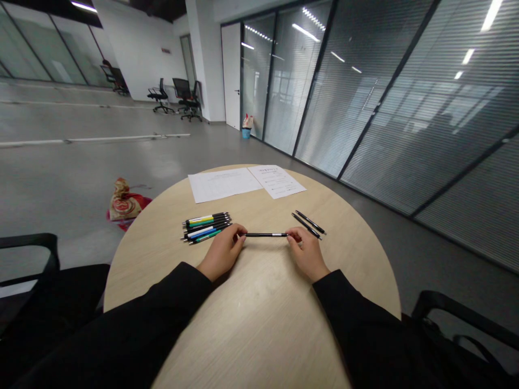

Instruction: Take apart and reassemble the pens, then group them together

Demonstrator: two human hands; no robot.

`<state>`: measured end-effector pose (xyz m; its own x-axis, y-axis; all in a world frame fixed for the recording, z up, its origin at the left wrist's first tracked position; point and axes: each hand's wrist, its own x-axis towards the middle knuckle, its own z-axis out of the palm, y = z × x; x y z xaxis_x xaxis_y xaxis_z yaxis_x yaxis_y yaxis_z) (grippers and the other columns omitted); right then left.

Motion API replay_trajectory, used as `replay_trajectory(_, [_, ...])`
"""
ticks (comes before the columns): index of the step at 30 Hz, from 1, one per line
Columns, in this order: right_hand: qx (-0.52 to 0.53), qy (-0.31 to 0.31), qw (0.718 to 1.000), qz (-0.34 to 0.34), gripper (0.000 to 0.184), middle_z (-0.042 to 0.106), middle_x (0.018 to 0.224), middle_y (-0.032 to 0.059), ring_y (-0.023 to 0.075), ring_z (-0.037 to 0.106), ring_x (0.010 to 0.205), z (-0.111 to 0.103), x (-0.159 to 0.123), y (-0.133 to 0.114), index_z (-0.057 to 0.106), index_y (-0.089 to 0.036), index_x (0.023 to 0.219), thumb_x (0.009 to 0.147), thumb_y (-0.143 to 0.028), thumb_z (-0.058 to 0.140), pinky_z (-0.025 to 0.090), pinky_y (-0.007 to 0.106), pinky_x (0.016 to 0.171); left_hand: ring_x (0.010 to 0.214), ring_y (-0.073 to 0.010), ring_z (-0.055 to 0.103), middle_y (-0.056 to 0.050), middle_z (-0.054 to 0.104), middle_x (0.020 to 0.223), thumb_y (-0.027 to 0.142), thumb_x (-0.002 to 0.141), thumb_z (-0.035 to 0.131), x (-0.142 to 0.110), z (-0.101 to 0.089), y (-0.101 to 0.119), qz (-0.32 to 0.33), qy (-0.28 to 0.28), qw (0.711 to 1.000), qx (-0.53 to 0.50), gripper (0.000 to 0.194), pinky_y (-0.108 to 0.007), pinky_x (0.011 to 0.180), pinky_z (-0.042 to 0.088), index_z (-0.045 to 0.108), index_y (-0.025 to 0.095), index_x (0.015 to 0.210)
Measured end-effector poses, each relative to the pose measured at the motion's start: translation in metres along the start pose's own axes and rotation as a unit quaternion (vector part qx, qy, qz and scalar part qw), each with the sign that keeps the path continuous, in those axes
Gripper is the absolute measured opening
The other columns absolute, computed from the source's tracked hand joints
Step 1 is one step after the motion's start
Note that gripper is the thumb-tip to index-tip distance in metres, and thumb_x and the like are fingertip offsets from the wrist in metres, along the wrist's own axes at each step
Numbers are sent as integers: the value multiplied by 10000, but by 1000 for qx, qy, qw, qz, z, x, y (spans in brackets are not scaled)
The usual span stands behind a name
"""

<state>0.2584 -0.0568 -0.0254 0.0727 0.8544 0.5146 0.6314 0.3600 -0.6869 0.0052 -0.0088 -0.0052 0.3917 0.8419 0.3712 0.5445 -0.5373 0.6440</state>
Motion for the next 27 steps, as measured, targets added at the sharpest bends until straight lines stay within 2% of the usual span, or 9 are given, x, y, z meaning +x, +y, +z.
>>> replay_trajectory(27, [7, -9, 1000, 16, 140, 687, 852, 54, 197, 626, 787, 0, 0, -1, 669, -187, 908, 905, -219, 532, 480, 301, 706, 759, -192, 575, -48, 653, 866, 273, 915, 502, 0, 0, -2, -3, -6, 1000, 3, 146, -327, 725, 464, 611, 184, 954])
